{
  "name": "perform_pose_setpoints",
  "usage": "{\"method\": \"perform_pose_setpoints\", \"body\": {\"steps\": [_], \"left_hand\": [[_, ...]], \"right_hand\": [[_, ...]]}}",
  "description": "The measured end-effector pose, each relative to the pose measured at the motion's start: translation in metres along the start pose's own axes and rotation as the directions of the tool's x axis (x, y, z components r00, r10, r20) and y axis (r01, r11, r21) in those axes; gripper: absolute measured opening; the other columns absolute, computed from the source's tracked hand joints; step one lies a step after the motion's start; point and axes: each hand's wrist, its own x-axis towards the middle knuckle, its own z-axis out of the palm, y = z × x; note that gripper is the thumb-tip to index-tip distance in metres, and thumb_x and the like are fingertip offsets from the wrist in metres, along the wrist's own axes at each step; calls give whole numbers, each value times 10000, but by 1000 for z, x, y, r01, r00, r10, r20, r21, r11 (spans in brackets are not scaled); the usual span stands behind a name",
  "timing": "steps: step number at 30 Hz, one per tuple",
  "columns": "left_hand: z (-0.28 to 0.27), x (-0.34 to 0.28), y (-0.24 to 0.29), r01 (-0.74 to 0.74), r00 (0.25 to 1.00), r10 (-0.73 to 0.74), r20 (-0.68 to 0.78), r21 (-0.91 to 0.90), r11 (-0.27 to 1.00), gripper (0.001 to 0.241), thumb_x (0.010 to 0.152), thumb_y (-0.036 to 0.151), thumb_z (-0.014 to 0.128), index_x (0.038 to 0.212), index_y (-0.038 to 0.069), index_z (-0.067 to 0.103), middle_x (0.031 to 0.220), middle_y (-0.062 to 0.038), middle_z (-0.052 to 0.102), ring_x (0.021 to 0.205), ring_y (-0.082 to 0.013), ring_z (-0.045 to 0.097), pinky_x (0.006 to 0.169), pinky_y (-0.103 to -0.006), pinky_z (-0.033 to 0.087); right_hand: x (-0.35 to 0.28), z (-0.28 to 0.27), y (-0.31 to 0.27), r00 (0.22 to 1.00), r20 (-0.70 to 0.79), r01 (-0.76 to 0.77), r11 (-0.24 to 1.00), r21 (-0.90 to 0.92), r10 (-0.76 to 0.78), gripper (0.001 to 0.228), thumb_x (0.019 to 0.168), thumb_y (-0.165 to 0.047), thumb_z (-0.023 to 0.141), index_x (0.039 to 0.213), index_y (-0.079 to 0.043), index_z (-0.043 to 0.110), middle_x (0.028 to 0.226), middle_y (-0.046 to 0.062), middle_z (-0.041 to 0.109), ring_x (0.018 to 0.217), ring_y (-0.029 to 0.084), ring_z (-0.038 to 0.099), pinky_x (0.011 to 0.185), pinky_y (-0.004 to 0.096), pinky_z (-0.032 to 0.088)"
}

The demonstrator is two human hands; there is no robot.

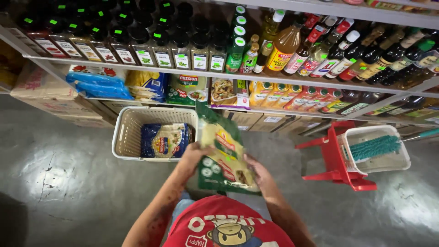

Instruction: Picking up grocery items from shelves and placing them into a shopping basket.

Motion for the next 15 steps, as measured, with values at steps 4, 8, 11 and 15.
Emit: {"method": "perform_pose_setpoints", "body": {"steps": [4, 8, 11, 15], "left_hand": [[-22, 4, -22, 388, 913, -408, -16, -277, 879, 294, 844, 98, 747, 1094, -57, 730, 942, -152, 771, 726, -244, 749, 679, -403, 609], [-8, -15, 24, 414, 905, -420, 74, -384, 825, 267, 841, 105, 725, 1065, -36, 750, 933, -158, 783, 697, -231, 764, 659, -377, 620], [-37, 26, -46, 488, 866, -499, 17, -245, 838, 275, 904, 140, 754, 1067, -82, 742, 920, -164, 769, 677, -237, 733, 638, -375, 607], [-47, 32, -61, 449, 891, -450, 55, -244, 860, 307, 919, 142, 750, 1106, -102, 738, 899, -137, 776, 669, -216, 740, 607, -355, 590]], "right_hand": [[-26, 11, -25, 999, 41, -5, 995, 100, 1, 479, 926, -244, 677, 1353, -44, 593, 1201, 145, 715, 1037, 286, 721, 898, 465, 590], [-34, 12, -39, 981, 96, 184, 963, -199, -168, 555, 907, -218, 712, 1425, -69, 577, 1292, 88, 713, 1155, 220, 684, 955, 369, 572], [-9, -8, -24, 999, -51, 3, 1000, -25, -4, 582, 900, -286, 707, 1401, -10, 597, 1238, 112, 715, 1101, 260, 683, 911, 406, 582], [7, -29, -24, 969, -240, 3, 972, -237, -62, 594, 888, -262, 752, 1403, -26, 572, 1257, 98, 699, 1127, 231, 678, 953, 411, 557]]}}
